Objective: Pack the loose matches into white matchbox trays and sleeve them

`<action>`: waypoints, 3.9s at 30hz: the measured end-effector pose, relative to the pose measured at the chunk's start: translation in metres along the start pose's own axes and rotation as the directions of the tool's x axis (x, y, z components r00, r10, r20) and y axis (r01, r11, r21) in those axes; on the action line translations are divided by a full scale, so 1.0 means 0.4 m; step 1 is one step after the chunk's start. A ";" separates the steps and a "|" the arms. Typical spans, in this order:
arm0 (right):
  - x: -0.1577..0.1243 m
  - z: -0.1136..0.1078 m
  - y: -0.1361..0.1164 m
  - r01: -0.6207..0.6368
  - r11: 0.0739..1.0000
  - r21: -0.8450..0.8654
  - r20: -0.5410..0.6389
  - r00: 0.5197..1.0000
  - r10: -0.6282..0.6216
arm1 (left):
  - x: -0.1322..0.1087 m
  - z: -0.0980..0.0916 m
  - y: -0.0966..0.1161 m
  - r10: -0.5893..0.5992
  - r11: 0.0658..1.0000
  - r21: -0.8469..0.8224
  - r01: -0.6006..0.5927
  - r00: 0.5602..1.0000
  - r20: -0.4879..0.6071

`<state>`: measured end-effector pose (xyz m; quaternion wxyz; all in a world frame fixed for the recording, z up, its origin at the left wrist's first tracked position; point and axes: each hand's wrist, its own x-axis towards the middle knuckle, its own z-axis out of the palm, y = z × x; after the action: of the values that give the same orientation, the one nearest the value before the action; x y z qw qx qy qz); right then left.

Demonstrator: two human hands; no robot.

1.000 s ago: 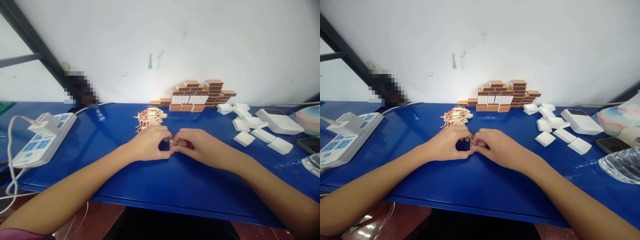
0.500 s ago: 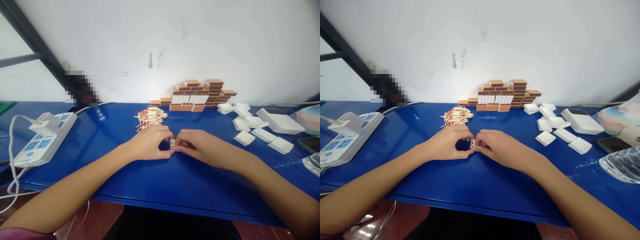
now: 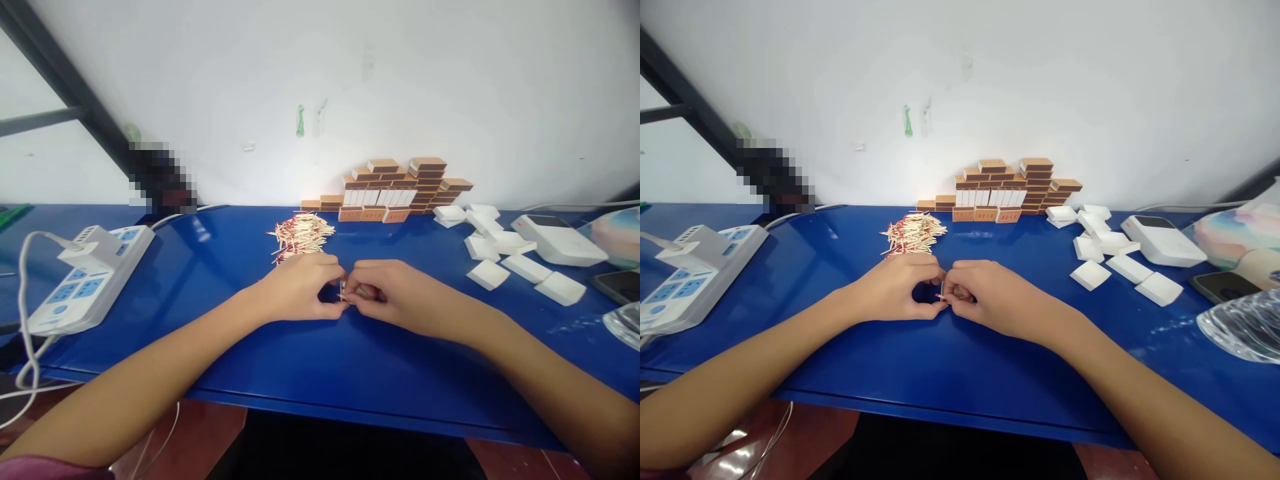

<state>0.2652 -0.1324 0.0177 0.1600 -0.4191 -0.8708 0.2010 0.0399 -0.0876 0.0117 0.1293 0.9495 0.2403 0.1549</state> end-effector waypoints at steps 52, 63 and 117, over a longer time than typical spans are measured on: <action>0.209 0.105 -0.151 -0.259 0.962 -0.088 -0.103 0.963 0.250 | -0.016 -0.129 -0.192 -0.242 0.969 -0.147 0.198 0.877 -0.414; 0.292 0.141 -0.177 -0.319 0.908 -0.271 -0.063 0.947 0.313 | -0.015 -0.122 -0.211 -0.159 0.982 0.015 0.188 0.868 -0.471; 0.215 0.159 -0.152 -0.087 0.996 0.011 -0.108 0.990 0.087 | -0.006 -0.110 -0.180 -0.232 0.969 -0.182 0.167 0.870 -0.435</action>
<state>0.1451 -0.1124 0.0014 0.1995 -0.4665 -0.8411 0.1876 -0.0077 -0.0201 0.0286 0.1507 0.8458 0.3492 0.3742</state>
